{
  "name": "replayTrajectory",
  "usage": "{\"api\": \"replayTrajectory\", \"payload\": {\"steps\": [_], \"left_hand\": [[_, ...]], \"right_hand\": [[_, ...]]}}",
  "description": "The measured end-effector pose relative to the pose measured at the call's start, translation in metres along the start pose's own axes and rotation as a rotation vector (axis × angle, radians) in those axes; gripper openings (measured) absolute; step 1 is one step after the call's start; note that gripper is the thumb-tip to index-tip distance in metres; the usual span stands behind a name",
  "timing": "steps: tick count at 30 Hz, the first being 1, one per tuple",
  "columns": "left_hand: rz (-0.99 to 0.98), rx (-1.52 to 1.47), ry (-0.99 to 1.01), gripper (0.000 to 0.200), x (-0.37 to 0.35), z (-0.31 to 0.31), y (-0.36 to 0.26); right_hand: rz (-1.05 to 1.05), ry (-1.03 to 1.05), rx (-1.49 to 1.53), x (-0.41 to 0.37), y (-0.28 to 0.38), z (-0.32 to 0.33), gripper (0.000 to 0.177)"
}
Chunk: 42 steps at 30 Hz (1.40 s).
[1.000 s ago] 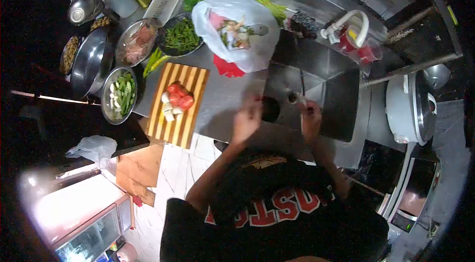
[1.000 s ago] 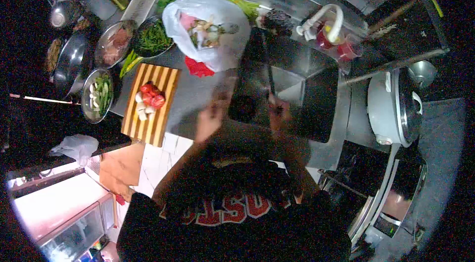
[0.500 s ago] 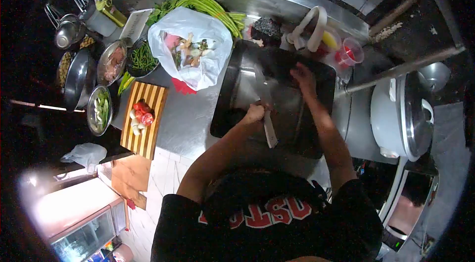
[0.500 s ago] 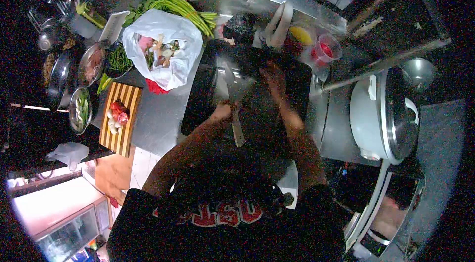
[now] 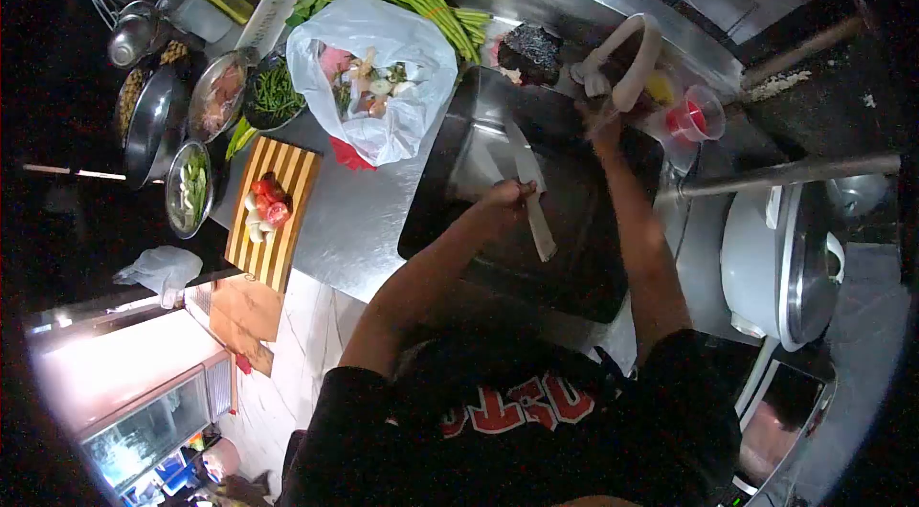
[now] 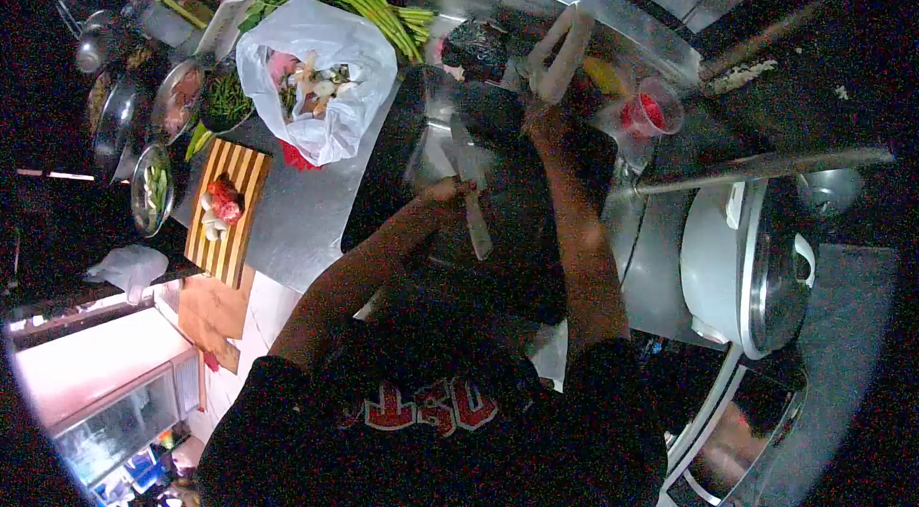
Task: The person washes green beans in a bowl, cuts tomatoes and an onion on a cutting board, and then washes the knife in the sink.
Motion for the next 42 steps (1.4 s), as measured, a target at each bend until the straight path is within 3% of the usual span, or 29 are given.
{"api": "replayTrajectory", "payload": {"steps": [3, 4, 6, 7, 8, 9, 10, 11, 12, 13, 14, 15, 18, 20, 21, 22, 24, 25, 27, 28, 30, 32, 33, 35, 36, 37, 39, 41, 42], "left_hand": [[-0.053, -0.018, 0.056, 0.021, 0.007, -0.002, -0.001], [-0.127, 0.348, 0.062, 0.019, -0.008, -0.014, -0.009], [-0.197, 0.714, 0.07, 0.017, -0.015, -0.022, -0.008], [-0.163, 0.352, 0.169, 0.025, -0.011, -0.024, -0.003], [-0.147, 0.171, 0.217, 0.029, 0.003, -0.018, 0.004], [-0.124, -0.01, 0.263, 0.034, 0.018, -0.012, 0.011], [-0.325, 0.138, 0.522, 0.036, 0.055, 0.008, 0.022], [-0.424, 0.221, 0.651, 0.037, 0.055, 0.004, 0.021], [-0.528, 0.288, 0.778, 0.038, 0.054, 0.001, 0.02], [-0.331, 0.211, 0.371, 0.039, 0.018, -0.029, 0.009], [-0.227, 0.184, 0.168, 0.039, 0.007, -0.037, 0.008], [-0.125, 0.128, -0.033, 0.039, -0.003, -0.044, 0.008], [-0.055, 0.129, -0.005, 0.039, 0.008, -0.036, 0.012], [-0.201, 0.135, 0.215, 0.036, 0.017, -0.012, 0.001], [-0.201, 0.135, 0.216, 0.036, 0.025, -0.001, -0.014], [-0.461, 0.512, 0.297, 0.037, 0.034, 0.007, -0.038], [-0.721, 0.89, 0.372, 0.039, 0.036, 0.008, -0.047], [-0.74, 1.283, 0.181, 0.044, 0.032, 0.005, -0.041], [-0.739, 1.669, -0.044, 0.05, 0.029, 0.006, -0.02], [-1.033, 1.481, 0.258, 0.05, 0.039, 0.006, 0.002], [-1.314, 1.263, 0.528, 0.051, 0.06, 0.014, 0.013], [-0.976, 1.157, 0.527, 0.037, 0.075, 0.029, 0.01], [-0.992, 1.158, 0.494, 0.037, 0.081, 0.023, 0.01], [-0.83, 0.93, 0.573, 0.035, 0.076, 0.005, 0.0], [-0.786, 0.855, 0.59, 0.035, 0.064, -0.005, -0.01], [-0.862, 1.137, 0.474, 0.029, 0.013, -0.038, -0.021], [-0.927, 1.423, 0.312, 0.023, -0.034, -0.056, -0.027], [-0.998, 1.327, 0.34, 0.021, -0.047, -0.059, -0.028], [-1.036, 1.279, 0.355, 0.02, -0.05, -0.062, -0.029]], "right_hand": [[-0.297, 0.584, 0.282, -0.023, 0.068, 0.047, 0.039], [-0.416, 0.772, 0.362, -0.029, 0.088, 0.061, 0.037], [-0.585, 0.981, 0.475, -0.039, 0.113, 0.082, 0.033], [-0.642, 1.038, 0.499, -0.043, 0.119, 0.09, 0.031], [-0.639, 1.045, 0.482, -0.049, 0.121, 0.094, 0.029], [-0.64, 1.044, 0.481, -0.058, 0.122, 0.103, 0.029], [-0.26, 0.869, 0.163, -0.068, 0.121, 0.112, 0.032], [0.111, 0.664, -0.145, -0.08, 0.12, 0.118, 0.036], [0.112, 0.665, -0.146, -0.092, 0.118, 0.12, 0.036], [0.22, 0.536, -0.274, -0.105, 0.114, 0.12, 0.038], [0.324, 0.404, -0.4, -0.117, 0.112, 0.122, 0.041], [0.324, 0.406, -0.402, -0.123, 0.112, 0.126, 0.041], [0.322, 0.39, -0.534, -0.137, 0.119, 0.143, 0.048], [0.093, 0.646, -0.334, -0.133, 0.136, 0.175, 0.045], [0.012, 0.725, -0.27, -0.127, 0.145, 0.192, 0.045], [-0.055, 0.851, -0.205, -0.119, 0.156, 0.21, 0.045], [-0.123, 0.974, -0.14, -0.123, 0.159, 0.217, 0.045], [-0.15, 0.883, -0.244, -0.131, 0.151, 0.209, 0.042], [-0.168, 0.79, -0.339, -0.148, 0.133, 0.182, 0.039], [0.081, 0.519, -0.324, -0.15, 0.119, 0.163, 0.047], [0.342, 0.237, -0.278, -0.126, 0.103, 0.147, 0.056], [0.514, 0.504, -0.452, -0.085, 0.103, 0.138, 0.05], [0.585, 0.592, -0.5, -0.066, 0.108, 0.137, 0.048], [-0.534, 0.921, 0.957, -0.025, 0.123, 0.145, 0.039], [-0.509, 0.942, 0.966, -0.012, 0.111, 0.131, 0.039], [-0.482, 0.9, 0.924, -0.001, 0.097, 0.111, 0.039], [-0.369, 0.598, 0.624, 0.015, 0.063, 0.066, 0.039], [-0.237, 0.248, 0.204, 0.026, 0.028, 0.026, 0.039], [-0.243, 0.194, 0.132, 0.028, 0.021, 0.015, 0.039]]}}
Point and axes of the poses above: each hand's wrist, its own x-axis towards the middle knuckle, its own z-axis out of the back of the hand, y = z × x, the point moved 1 cm from there along x, towards the middle knuckle, and after that the axes turned 14 degrees about -x, right-handed, at the moved point
